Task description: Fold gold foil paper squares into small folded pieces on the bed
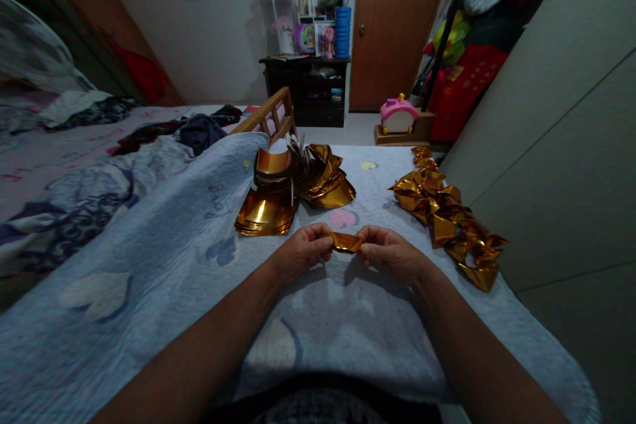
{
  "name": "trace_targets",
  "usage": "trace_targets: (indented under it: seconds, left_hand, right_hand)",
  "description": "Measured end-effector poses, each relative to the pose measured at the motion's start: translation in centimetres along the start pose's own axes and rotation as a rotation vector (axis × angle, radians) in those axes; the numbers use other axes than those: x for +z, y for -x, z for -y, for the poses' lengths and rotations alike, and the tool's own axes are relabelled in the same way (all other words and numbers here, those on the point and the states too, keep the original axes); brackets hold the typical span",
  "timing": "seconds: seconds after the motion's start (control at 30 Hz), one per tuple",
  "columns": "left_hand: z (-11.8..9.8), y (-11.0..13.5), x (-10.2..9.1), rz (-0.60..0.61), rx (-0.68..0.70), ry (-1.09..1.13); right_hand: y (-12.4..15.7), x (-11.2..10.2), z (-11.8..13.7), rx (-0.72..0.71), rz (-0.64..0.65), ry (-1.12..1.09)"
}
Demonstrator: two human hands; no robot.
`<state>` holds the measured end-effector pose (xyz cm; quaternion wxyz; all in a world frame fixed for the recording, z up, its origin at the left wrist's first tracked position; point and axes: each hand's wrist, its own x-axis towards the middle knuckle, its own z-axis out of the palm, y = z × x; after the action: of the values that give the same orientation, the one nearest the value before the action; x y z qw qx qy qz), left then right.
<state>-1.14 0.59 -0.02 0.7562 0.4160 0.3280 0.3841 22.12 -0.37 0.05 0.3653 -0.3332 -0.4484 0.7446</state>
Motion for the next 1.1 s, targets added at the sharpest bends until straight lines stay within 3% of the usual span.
trace_targets:
  seconds: [0.83,1.1]
  left_hand:
    - [0.17,-0.01,-0.11,0.05,-0.004,-0.019]
    - [0.03,-0.19,0.59,-0.009,0.059,0.065]
  right_hand:
    - [-0.15,-0.1,-0.14,-0.015,0.004,0.013]
    - [-0.18,0.11,0.1,-0.045,-0.036,-0.004]
